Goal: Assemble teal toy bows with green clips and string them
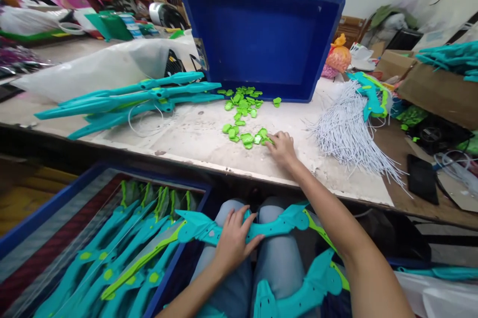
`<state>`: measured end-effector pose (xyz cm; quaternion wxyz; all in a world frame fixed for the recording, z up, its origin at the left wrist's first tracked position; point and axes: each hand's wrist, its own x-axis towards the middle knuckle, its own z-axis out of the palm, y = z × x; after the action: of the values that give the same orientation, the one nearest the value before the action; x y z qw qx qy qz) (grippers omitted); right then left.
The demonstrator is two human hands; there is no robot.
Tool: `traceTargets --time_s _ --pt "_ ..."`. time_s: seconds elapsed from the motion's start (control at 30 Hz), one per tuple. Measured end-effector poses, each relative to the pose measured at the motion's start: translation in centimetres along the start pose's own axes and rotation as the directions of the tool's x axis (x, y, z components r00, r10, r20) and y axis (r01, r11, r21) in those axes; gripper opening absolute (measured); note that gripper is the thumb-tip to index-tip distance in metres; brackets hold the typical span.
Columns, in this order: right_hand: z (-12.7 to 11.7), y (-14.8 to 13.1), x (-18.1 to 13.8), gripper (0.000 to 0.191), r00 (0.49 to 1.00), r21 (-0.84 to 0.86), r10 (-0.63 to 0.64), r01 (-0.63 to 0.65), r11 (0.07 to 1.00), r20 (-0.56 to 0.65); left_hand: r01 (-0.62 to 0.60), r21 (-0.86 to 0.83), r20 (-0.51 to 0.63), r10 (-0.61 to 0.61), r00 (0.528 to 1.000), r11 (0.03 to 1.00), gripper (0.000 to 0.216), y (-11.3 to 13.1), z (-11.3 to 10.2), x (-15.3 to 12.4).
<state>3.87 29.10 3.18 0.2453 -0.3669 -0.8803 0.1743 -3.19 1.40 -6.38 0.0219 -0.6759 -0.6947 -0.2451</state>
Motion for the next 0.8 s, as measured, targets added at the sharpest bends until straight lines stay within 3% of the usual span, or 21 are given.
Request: traceTargets --time_s 0.1,0.17,0.23,0.4,0.6,0.7,0.77,0.8 --pt "-1.2 0.7 -1.8 0.034 0.981 0.247 0.196 -0.187 0.951 -0.011 0.010 0.003 0.019 -0.010 1.000 1.000 0.045 0.3 0.0 0.1" --pt "-1.6 1.1 -3.3 0.033 0.953 0.311 0.301 -0.278 0.909 -0.026 0.022 0.008 0.035 -0.022 0.999 1.000 0.044 0.5 -0.1 0.1" --pt "-1.8 1.2 -4.5 0.027 0.936 0.255 0.349 -0.325 0.911 -0.052 0.037 0.015 0.057 -0.038 0.998 0.999 0.045 0.9 -0.2 0.3" --pt "-2.4 0.3 -5.8 0.025 0.916 -0.081 0.374 -0.388 0.918 -0.145 0.093 0.025 0.088 -0.095 0.992 0.995 0.045 2.4 0.0 1.3" --pt "-4.2 0.5 -5.6 0.025 0.895 -0.147 0.440 -0.447 0.882 -0.076 0.109 0.007 0.107 -0.109 0.988 0.994 0.040 4.3 0.3 1.7" --pt "-5.3 1.4 -6.0 0.030 0.947 -0.126 0.311 -0.319 0.939 -0.079 0.121 -0.067 0.134 -0.111 0.985 0.990 0.044 4.1 0.3 1.7" --pt "-5.9 2.0 -6.2 0.034 0.996 -0.089 0.082 -0.083 0.993 -0.020 0.157 -0.122 0.156 -0.138 0.978 0.980 0.050 3.3 -0.1 1.9" --pt "-6.2 2.2 -6.3 0.036 0.998 -0.063 -0.040 0.043 0.997 0.051 0.182 -0.136 0.178 -0.157 0.971 0.974 0.052 2.8 -0.4 2.0"
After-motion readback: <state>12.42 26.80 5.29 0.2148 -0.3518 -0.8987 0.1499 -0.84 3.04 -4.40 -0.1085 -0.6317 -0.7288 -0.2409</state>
